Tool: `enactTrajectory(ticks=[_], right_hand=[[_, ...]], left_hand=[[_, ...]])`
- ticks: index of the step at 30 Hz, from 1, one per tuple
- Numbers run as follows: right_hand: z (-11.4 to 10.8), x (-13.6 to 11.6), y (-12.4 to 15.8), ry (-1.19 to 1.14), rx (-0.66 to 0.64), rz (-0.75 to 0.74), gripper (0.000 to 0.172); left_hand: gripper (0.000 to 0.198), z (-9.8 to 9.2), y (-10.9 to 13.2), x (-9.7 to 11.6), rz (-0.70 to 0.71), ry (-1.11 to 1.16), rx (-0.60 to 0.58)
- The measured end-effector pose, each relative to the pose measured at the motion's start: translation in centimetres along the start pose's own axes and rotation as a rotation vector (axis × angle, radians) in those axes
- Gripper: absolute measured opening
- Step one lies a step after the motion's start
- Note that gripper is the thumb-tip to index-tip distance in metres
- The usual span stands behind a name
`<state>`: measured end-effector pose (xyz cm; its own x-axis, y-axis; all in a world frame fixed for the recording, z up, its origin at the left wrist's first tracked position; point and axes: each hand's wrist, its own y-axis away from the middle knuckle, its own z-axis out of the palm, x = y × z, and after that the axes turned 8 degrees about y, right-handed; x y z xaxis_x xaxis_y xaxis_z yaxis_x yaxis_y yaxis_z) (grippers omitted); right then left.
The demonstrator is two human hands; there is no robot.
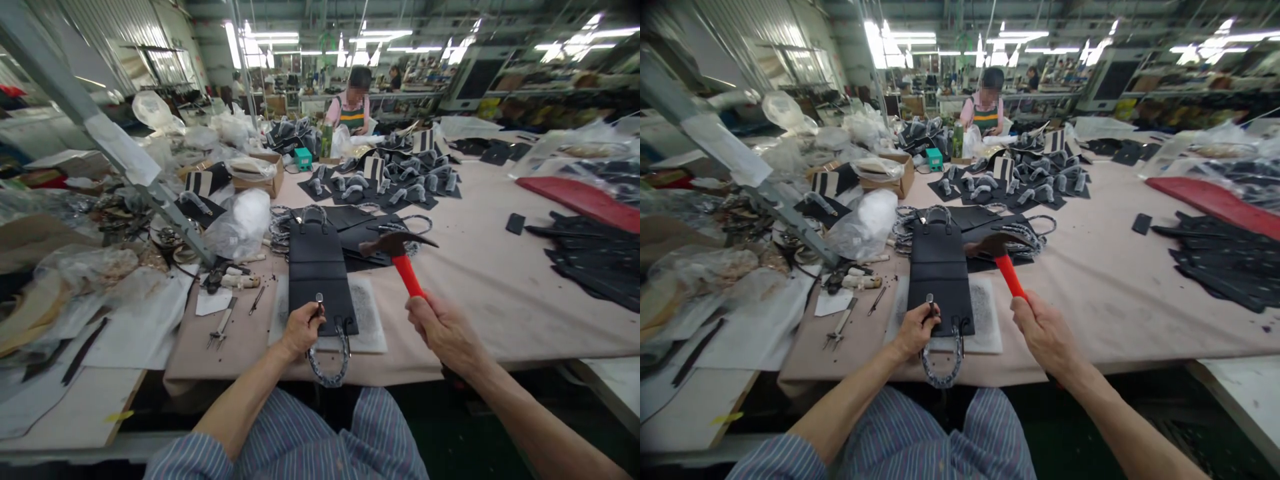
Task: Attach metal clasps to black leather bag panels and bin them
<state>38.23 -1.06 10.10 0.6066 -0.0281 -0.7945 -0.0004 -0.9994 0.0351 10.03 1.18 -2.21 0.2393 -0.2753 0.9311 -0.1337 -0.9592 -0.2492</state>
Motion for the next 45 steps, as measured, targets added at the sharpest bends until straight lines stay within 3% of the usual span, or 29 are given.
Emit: enactTrajectory(ticks=[3,6,8,11,13,18,19,22,24,26,28,29,32,35,38,41,43,45], right_hand=[[-0.3,-3.6,0.1,0.393,0.016,-0.362,0.034],[-0.4,-5.8,0.1,0.603,-0.092,-0.512,0.035],[-0.7,-7.0,0.3,0.603,-0.070,-0.532,0.035],[-0.8,-8.1,1.0,0.413,0.165,-0.479,0.036],[-0.5,-7.9,1.3,0.351,0.236,-0.482,0.037],[-1.0,-7.2,1.3,0.561,-0.126,-0.504,0.036],[-1.3,-7.5,1.3,0.513,-0.099,-0.482,0.034],[-1.5,-8.7,1.5,0.248,0.221,-0.438,0.034],[-1.1,-8.7,1.7,0.257,0.257,-0.461,0.037],[-0.8,-7.7,1.6,0.444,0.042,-0.459,0.038],[-0.8,-6.0,1.3,0.588,-0.180,-0.355,0.036],[-1.0,-4.9,1.1,0.593,-0.229,-0.291,0.035],[-1.4,-0.4,0.1,0.418,-0.221,-0.086,0.037],[-1.0,5.2,-0.8,0.276,-0.214,0.272,0.037],[0.0,9.9,-1.2,0.467,-0.206,0.442,0.035],[1.6,11.7,-1.3,0.724,-0.060,0.229,0.027],[3.3,11.2,-1.4,0.752,0.043,-0.075,0.033],[5.5,9.9,-1.6,0.637,0.038,-0.341,0.040]], left_hand=[[0.012,0.1,0.0,-0.2,0.015,-0.014,0.000],[0.012,0.1,0.0,-0.3,0.021,-0.037,-0.012],[0.012,0.1,0.0,-0.2,0.021,-0.041,-0.014],[0.012,0.1,0.0,-0.2,0.014,-0.037,-0.009],[0.011,0.1,0.0,-0.3,0.012,-0.041,-0.017],[0.010,0.1,-0.1,-0.7,0.016,-0.073,-0.041],[0.009,0.0,-0.1,-0.8,0.016,-0.076,-0.042],[0.009,0.0,-0.1,-0.9,0.010,-0.082,-0.049],[0.009,0.0,-0.1,-0.9,0.005,-0.087,-0.059],[0.009,-0.1,-0.1,-0.9,0.002,-0.098,-0.067],[0.009,-0.1,-0.1,-0.9,-0.001,-0.109,-0.069],[0.009,-0.1,-0.1,-0.8,-0.001,-0.111,-0.067],[0.007,-0.1,-0.1,-0.7,0.012,-0.099,-0.067],[0.006,-0.2,-0.1,-0.7,0.024,-0.090,-0.074],[0.008,-0.5,-0.2,-0.5,0.007,-0.090,-0.091],[0.016,-0.7,-0.2,-0.4,0.010,-0.074,-0.114],[0.019,-0.7,-0.2,-0.4,0.016,-0.069,-0.120],[0.018,-0.7,-0.2,-0.4,0.016,-0.085,-0.111]])
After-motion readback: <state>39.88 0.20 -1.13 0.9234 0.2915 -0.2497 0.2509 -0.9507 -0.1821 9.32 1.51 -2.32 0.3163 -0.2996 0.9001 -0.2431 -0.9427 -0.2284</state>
